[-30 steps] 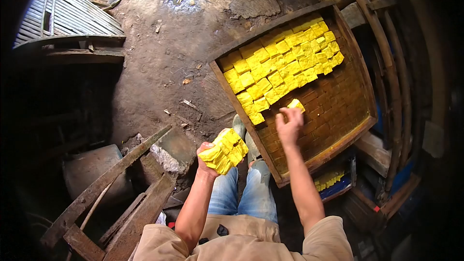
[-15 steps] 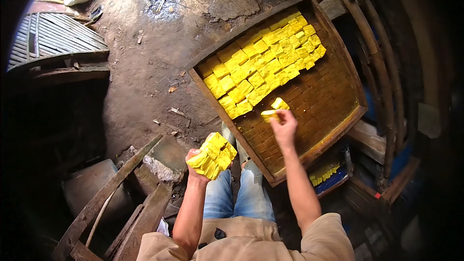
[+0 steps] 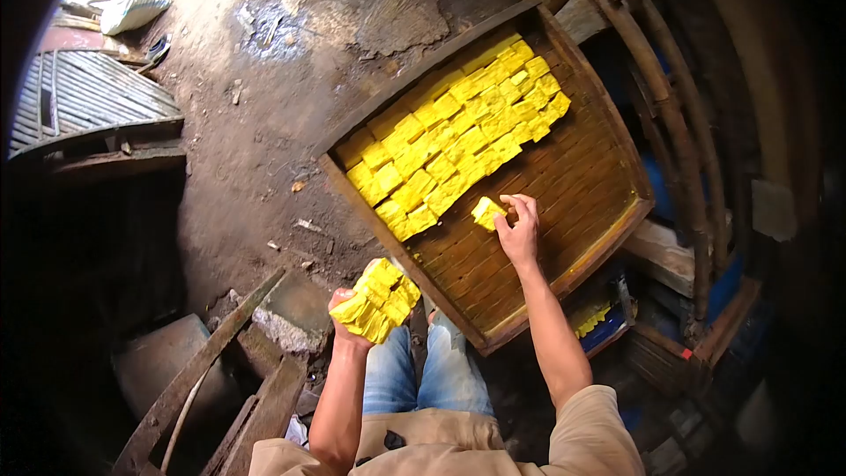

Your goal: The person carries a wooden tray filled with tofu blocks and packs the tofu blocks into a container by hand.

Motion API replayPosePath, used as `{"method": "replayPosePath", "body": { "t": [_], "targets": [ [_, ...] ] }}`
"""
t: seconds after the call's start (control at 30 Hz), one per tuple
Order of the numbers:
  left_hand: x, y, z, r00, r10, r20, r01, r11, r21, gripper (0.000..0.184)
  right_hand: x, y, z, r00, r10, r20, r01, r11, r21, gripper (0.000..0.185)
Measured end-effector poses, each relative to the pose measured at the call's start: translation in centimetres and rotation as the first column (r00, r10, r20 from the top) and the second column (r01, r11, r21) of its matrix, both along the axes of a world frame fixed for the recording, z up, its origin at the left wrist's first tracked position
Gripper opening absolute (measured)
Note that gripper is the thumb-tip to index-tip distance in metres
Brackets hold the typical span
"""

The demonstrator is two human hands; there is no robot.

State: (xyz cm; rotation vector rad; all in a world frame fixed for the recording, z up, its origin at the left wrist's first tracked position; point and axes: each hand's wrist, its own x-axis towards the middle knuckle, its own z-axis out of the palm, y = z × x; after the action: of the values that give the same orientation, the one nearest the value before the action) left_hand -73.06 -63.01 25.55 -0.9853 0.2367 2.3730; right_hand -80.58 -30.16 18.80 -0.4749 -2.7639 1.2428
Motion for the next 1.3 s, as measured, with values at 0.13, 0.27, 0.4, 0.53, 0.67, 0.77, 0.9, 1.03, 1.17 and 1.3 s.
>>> {"method": "replayPosePath", "body": {
  "t": [0.13, 0.27, 0.4, 0.53, 0.67, 0.77, 0.9, 1.03, 1.17, 1.3],
  "targets": [
    [-0.6, 0.6, 0.6, 0.999, 0.020, 0.028, -0.021, 1.000, 0.015, 0.070, -3.6, 5.3, -1.4, 0.986, -0.121, -0.111, 0.125, 0.992, 0.023, 0.025],
    [-0.9, 0.8, -0.3, 1.000, 0.028, -0.011, -0.028, 0.999, 0.021, 0.071, -11.7, 12.7, -3.9, 0.967, -0.239, -0.089, 0.243, 0.969, 0.033, 0.027],
    [-1.8, 1.8, -0.6, 0.998, 0.053, -0.018, -0.053, 0.999, 0.009, 0.076, -18.2, 16.9, -7.2, 0.979, -0.108, -0.171, 0.159, 0.933, 0.324, 0.036],
    [-3.1, 3.2, 0.7, 0.998, 0.043, -0.037, -0.044, 0.999, -0.024, 0.077, -19.9, 16.2, -6.5, 0.999, -0.046, -0.026, 0.053, 0.916, 0.398, 0.031],
    [-3.1, 3.3, 0.0, 0.999, 0.035, -0.017, -0.035, 0.999, -0.002, 0.076, -19.2, 16.0, -5.0, 0.990, -0.073, -0.120, 0.095, 0.977, 0.190, 0.025],
    [-2.9, 3.4, 0.0, 0.999, 0.035, 0.004, -0.036, 0.999, 0.016, 0.075, -16.6, 14.6, -1.7, 0.980, -0.102, -0.169, 0.076, 0.985, -0.153, 0.025],
    [-2.7, 3.5, -0.1, 0.999, 0.041, 0.010, -0.042, 0.998, 0.040, 0.074, -6.7, 5.6, 5.2, 0.991, 0.102, 0.092, -0.038, 0.847, -0.530, 0.027],
    [-2.3, 3.6, -0.2, 0.999, 0.042, 0.013, -0.043, 0.997, 0.068, 0.073, -0.7, 1.2, 4.7, 0.957, 0.153, 0.246, -0.054, 0.929, -0.366, 0.026],
    [-1.8, 3.5, -0.3, 0.999, 0.042, 0.011, -0.043, 0.995, 0.092, 0.072, 0.6, -0.2, 2.2, 0.947, 0.165, 0.274, -0.119, 0.977, -0.177, 0.038],
    [-1.2, 3.0, -0.4, 0.999, 0.041, 0.014, -0.043, 0.992, 0.118, 0.071, -0.3, -0.9, 2.7, 0.953, 0.261, 0.155, -0.286, 0.943, 0.171, 0.066]
  ]
}}
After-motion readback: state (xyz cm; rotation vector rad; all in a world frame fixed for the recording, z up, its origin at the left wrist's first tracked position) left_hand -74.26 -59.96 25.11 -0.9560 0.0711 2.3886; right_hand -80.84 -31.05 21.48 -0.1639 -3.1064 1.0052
